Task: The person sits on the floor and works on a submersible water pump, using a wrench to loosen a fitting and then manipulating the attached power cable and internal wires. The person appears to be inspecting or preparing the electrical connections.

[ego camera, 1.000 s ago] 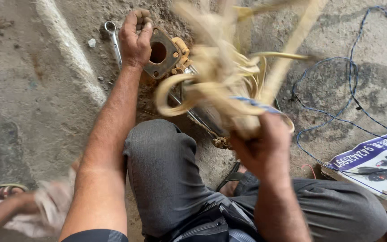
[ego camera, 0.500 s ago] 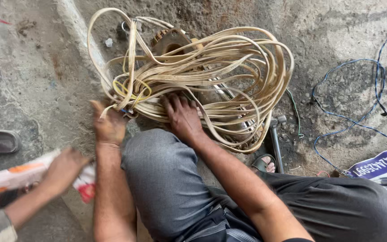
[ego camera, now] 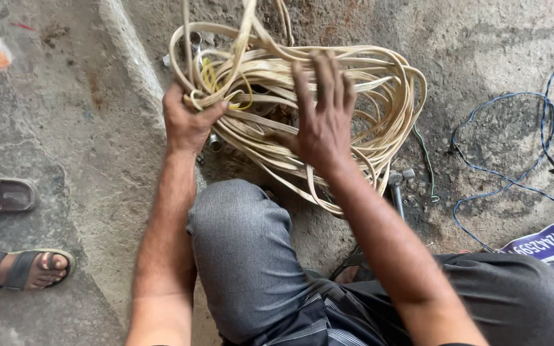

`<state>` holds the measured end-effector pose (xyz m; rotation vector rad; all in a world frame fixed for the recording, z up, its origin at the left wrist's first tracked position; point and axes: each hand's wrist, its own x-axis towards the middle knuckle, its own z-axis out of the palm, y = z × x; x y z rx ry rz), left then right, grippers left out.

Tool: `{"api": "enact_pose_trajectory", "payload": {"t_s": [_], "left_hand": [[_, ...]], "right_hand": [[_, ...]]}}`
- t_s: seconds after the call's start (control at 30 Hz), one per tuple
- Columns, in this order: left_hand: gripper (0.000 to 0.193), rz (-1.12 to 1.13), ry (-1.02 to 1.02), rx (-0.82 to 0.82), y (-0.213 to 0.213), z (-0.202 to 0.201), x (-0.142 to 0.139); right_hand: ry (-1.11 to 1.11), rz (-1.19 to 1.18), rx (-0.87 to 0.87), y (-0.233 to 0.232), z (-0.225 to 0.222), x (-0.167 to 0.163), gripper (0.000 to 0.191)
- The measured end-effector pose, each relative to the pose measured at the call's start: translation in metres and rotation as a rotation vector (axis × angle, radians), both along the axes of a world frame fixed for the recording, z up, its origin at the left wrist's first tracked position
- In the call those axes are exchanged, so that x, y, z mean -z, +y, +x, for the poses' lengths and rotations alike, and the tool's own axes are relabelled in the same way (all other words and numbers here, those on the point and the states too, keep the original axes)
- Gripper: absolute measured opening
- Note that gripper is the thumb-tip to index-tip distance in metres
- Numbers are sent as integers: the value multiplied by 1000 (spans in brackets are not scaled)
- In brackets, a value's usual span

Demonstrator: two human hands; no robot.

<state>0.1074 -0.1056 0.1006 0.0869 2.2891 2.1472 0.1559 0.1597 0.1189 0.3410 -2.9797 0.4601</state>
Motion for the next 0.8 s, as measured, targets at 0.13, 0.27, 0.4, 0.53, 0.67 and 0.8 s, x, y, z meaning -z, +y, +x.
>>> {"api": "enact_pose_trajectory", "payload": {"t_s": [0.13, 0.27, 0.4, 0.53, 0.67, 0.8], "left_hand": [[55, 11, 52, 120, 9, -27, -7], [60, 84, 42, 171, -2, -29, -1], [59, 63, -59, 69, 4, -49, 19], [57, 7, -121, -117, 14, -81, 38], [64, 69, -88, -187, 13, -100, 48], [66, 110, -288, -176, 14, -112, 54]], "right_hand": [[-337, 310, 142, 23, -41, -14, 149], [-395, 267, 90, 38, -68, -11, 140], [-135, 252, -68, 52, -97, 19, 98], [103, 229, -85, 56, -141, 52, 57], [-108, 295, -30, 40, -184, 75, 25], [-302, 327, -17, 33, -196, 87, 19]]}}
